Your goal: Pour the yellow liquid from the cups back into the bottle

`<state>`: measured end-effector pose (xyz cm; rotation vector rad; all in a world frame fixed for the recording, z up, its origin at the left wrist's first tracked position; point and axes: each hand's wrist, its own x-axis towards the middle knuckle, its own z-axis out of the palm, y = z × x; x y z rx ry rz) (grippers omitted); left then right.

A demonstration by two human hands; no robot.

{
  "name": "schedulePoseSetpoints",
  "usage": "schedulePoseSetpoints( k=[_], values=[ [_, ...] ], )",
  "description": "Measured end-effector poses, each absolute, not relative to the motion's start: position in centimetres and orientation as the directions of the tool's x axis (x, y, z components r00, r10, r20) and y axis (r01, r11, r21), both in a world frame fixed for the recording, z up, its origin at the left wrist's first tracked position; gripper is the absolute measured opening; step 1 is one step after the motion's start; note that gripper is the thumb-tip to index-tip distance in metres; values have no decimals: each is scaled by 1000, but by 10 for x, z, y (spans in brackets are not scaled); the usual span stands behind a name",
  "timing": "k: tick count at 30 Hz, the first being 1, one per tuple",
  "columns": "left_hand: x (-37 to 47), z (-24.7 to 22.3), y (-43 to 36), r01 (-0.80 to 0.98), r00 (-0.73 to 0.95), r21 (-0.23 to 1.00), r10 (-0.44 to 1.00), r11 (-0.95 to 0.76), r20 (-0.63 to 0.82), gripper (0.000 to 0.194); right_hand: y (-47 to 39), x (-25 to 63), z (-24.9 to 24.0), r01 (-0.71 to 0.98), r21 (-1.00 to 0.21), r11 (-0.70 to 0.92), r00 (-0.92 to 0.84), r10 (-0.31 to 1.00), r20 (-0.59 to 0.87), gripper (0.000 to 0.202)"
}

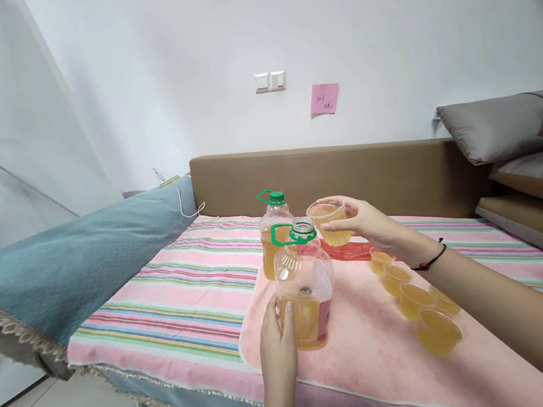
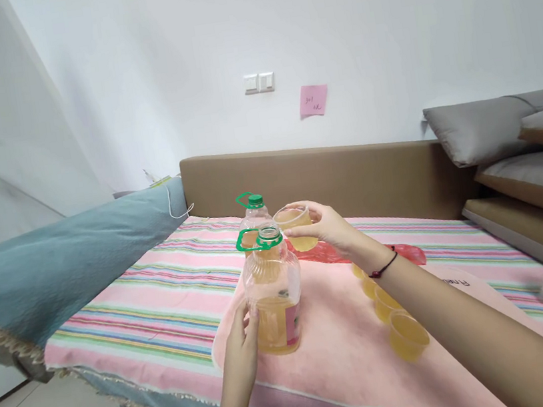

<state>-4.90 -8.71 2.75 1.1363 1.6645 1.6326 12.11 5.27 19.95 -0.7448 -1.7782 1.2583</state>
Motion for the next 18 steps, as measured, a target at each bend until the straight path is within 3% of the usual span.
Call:
schedulePoseSetpoints(
  k=[18],
  values=[
    [-49,24,-86,212,-496,972,845,-104,199,48,58,123,215,123,-884,452,-535,780,325,55]
  ],
)
